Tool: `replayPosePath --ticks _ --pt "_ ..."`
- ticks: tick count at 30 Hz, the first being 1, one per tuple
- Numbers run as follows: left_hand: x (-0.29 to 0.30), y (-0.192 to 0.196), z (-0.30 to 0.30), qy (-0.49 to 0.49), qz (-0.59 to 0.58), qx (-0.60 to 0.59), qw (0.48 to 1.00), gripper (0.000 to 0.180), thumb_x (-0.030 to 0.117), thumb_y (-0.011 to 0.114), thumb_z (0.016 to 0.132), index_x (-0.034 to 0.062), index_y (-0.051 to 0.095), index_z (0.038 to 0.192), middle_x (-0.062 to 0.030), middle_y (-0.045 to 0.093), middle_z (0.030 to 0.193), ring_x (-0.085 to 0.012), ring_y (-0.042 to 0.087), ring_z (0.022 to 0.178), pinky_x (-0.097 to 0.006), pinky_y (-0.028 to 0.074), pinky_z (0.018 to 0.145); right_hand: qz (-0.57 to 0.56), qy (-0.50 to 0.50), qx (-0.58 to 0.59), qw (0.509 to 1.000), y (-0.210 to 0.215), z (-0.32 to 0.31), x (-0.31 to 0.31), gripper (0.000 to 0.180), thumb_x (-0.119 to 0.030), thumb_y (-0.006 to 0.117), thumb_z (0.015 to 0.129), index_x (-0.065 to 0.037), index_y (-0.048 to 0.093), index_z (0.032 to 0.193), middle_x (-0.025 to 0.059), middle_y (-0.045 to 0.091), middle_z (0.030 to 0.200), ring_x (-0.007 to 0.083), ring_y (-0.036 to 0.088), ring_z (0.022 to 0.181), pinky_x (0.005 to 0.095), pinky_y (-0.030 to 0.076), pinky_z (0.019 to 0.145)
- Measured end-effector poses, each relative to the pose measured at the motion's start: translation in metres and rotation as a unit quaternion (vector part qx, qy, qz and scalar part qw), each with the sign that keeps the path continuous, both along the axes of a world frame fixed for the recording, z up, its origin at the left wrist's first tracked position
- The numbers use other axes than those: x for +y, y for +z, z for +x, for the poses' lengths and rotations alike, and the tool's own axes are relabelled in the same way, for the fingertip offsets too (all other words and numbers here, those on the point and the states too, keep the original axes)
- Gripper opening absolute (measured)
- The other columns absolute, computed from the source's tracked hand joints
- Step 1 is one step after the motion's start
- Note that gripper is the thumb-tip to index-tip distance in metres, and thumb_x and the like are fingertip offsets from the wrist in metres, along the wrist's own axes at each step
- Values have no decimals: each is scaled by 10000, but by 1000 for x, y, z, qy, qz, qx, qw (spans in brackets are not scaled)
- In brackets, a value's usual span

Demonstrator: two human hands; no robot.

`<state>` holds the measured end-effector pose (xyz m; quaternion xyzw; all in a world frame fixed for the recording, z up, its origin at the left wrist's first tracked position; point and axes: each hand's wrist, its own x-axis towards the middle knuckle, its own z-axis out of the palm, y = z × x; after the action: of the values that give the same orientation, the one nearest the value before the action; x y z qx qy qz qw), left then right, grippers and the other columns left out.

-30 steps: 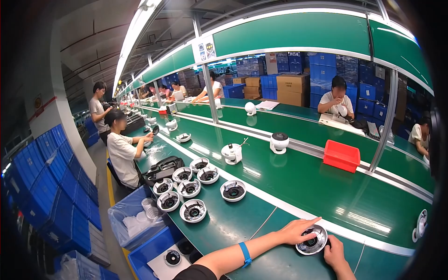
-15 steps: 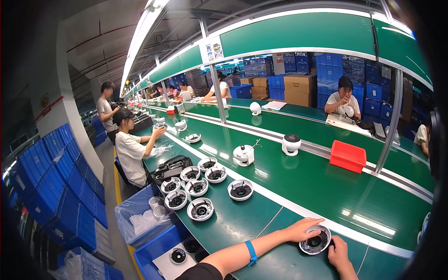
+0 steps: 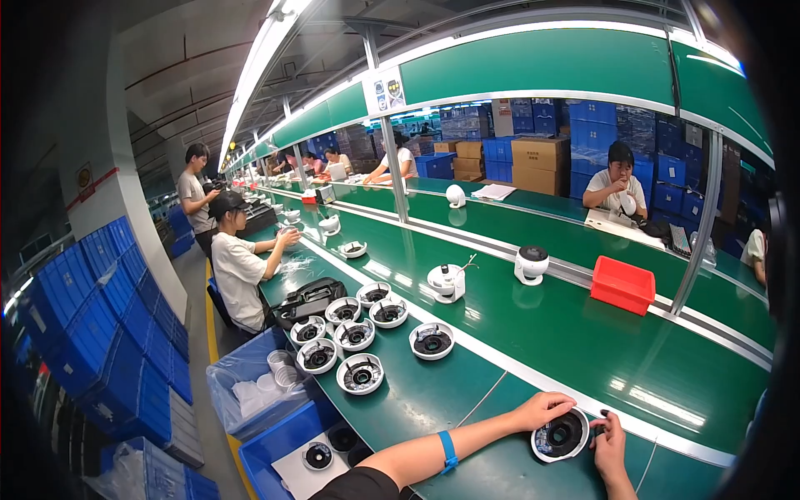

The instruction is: Manually assembling dome-style security camera components on a factory production line.

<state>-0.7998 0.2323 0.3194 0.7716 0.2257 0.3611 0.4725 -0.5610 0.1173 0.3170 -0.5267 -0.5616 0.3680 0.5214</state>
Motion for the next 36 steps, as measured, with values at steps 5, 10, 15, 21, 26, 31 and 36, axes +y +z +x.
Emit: replayPosePath --ticks 5,10,15,21,26,31,36 --pt "-16 0 29 107 -23 -17 994 329 237 522 1080 -43 665 1178 -124 631 986 -228 617 947 -320 484 869 -27 -52 91 994 -20 26 15 334 -263 441 1099 -4 538 1285 89 692 942 114 606 586 225 428 494" --pt "-41 -9 57 144 -43 -24 988 440 293 452 1108 -24 537 1401 -137 556 1104 -231 571 1039 -323 448 949 -68 -99 96 988 -42 48 23 396 -374 446 1089 -12 600 1045 47 610 798 117 602 600 243 428 514" --pt "-49 -10 70 -114 -232 -98 961 517 187 569 1056 11 417 1518 -76 552 1319 -141 558 1195 -298 472 1009 11 -176 93 980 -31 41 20 404 -339 459 1075 1 649 970 80 684 918 162 628 865 299 488 800" --pt "-37 -27 79 -146 -265 -76 950 564 132 603 1025 19 387 1533 -78 629 1260 -114 619 1041 -269 543 811 -30 -96 109 989 -36 58 28 420 -363 463 1078 -6 658 975 68 688 901 141 632 827 287 499 777" --pt "-37 -11 86 -186 -299 -46 935 580 189 639 1019 52 406 1532 -42 653 1143 -78 621 886 -252 531 686 -33 -101 125 986 -34 72 25 458 -376 459 1090 8 677 968 74 706 894 142 654 827 288 520 780" --pt "-37 -15 100 -198 -325 -56 923 548 303 645 1030 74 456 1490 -19 656 1089 -61 610 844 -230 495 664 -28 -92 128 987 -30 82 20 413 -320 477 1078 24 668 954 106 729 923 160 678 825 291 533 781" --pt "-44 -23 107 -186 -330 -66 923 502 339 640 1032 69 519 1437 4 648 1085 -59 591 840 -236 464 709 -15 -90 114 989 -28 88 7 404 -322 479 1074 25 669 991 101 726 928 161 675 806 295 538 764"
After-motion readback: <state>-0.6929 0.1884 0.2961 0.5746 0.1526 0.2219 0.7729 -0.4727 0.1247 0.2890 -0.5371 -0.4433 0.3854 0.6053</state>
